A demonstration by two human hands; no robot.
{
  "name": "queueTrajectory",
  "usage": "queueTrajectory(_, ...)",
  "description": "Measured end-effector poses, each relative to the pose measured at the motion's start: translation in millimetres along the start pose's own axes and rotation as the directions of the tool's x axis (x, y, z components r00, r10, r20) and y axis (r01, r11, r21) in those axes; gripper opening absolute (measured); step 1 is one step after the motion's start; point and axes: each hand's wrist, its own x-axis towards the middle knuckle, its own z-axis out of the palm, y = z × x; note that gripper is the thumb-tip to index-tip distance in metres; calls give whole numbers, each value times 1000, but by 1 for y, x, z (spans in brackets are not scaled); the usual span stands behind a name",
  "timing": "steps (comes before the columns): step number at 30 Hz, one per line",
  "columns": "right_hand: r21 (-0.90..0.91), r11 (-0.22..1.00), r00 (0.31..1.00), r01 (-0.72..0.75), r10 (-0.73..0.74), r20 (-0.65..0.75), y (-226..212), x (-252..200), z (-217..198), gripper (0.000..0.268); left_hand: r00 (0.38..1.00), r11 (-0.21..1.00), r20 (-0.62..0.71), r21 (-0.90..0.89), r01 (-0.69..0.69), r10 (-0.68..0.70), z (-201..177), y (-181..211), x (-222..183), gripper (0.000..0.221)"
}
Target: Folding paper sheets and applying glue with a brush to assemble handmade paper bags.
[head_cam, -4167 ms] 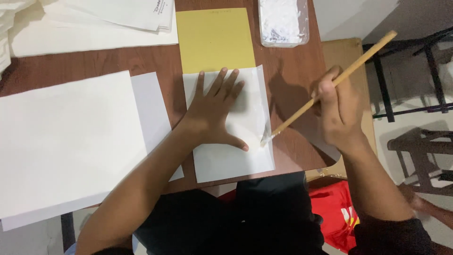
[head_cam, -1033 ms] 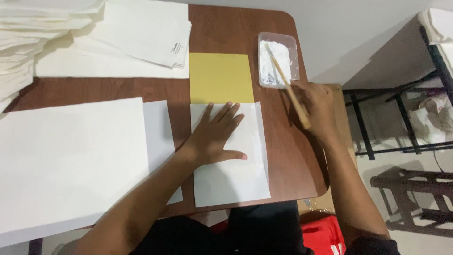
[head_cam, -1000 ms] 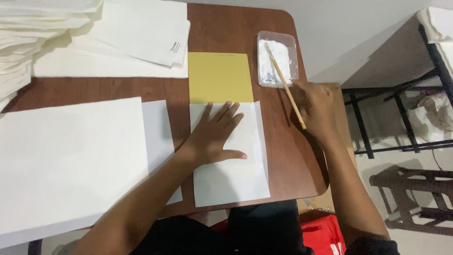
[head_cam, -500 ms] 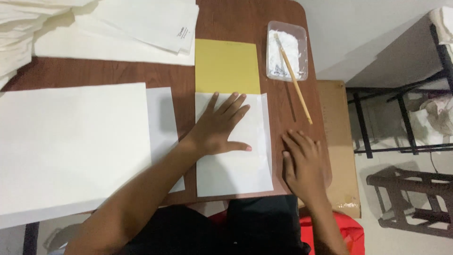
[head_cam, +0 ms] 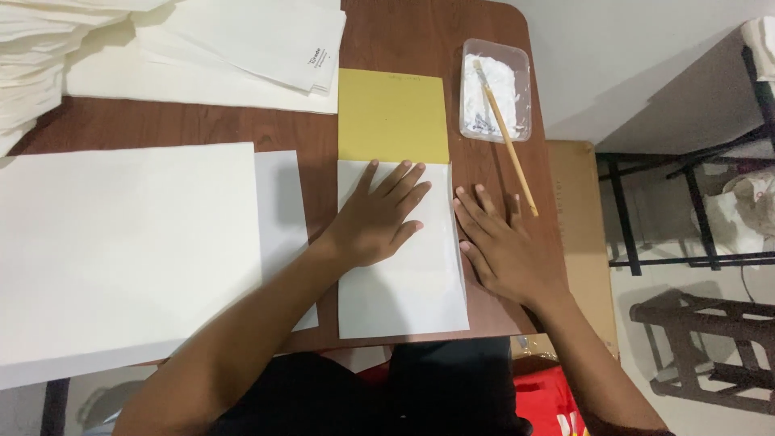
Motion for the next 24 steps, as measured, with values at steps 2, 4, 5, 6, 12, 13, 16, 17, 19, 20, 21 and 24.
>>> queueTrajectory(2, 39, 997, 997, 71, -70, -21, 3, 3, 2, 59, 999, 1000, -43, 6, -26, 26, 1, -1, 0, 58)
queueTrajectory(4, 45, 996, 996, 83, -81, -42, 5, 4, 5, 58, 995, 999, -81, 17, -51, 52, 5, -3, -1, 56)
queueTrajectory(5, 48, 994, 994, 96, -93, -61, 6, 5, 6, 57, 990, 997, -121, 29, -74, 77, 7, -4, -1, 55)
queueTrajectory(6, 49, 994, 994, 94, -91, -61, 5, 5, 4, 57, 990, 997, -119, 28, -76, 79, 9, -4, 0, 55)
queueTrajectory(12, 8, 985, 976, 171, -168, -141, 7, 11, 7, 55, 984, 992, -157, 106, -69, 85, 17, -6, 1, 58)
queueTrajectory(13, 18, 982, 971, 186, -181, -155, 8, 12, 7, 54, 983, 993, -161, 96, -69, 84, 17, -5, 0, 58)
queueTrajectory(16, 76, 977, 965, 197, -180, -190, 7, 15, 3, 50, 984, 993, -153, 97, -73, 88, 15, -5, 0, 57)
queueTrajectory(17, 124, 973, 964, 193, -165, -209, 5, 16, 2, 47, 986, 991, -141, 108, -78, 93, 14, -5, 0, 57)
queueTrajectory(19, 107, 974, 955, 198, -167, -246, 16, 20, 9, 43, 988, 992, -127, 107, -69, 83, 13, -4, 0, 57)
queueTrajectory(20, 88, 975, 944, 204, -171, -282, 22, 22, 13, 39, 991, 992, -116, 107, -59, 72, 12, -3, 0, 58)
queueTrajectory(21, 88, 975, 944, 202, -169, -284, 17, 24, 5, 39, 991, 992, -115, 108, -62, 74, 11, -3, 0, 58)
queueTrajectory(24, 132, 974, 948, 186, -143, -284, 11, 29, -7, 26, 992, 993, -104, 104, -57, 68, 9, -3, 1, 58)
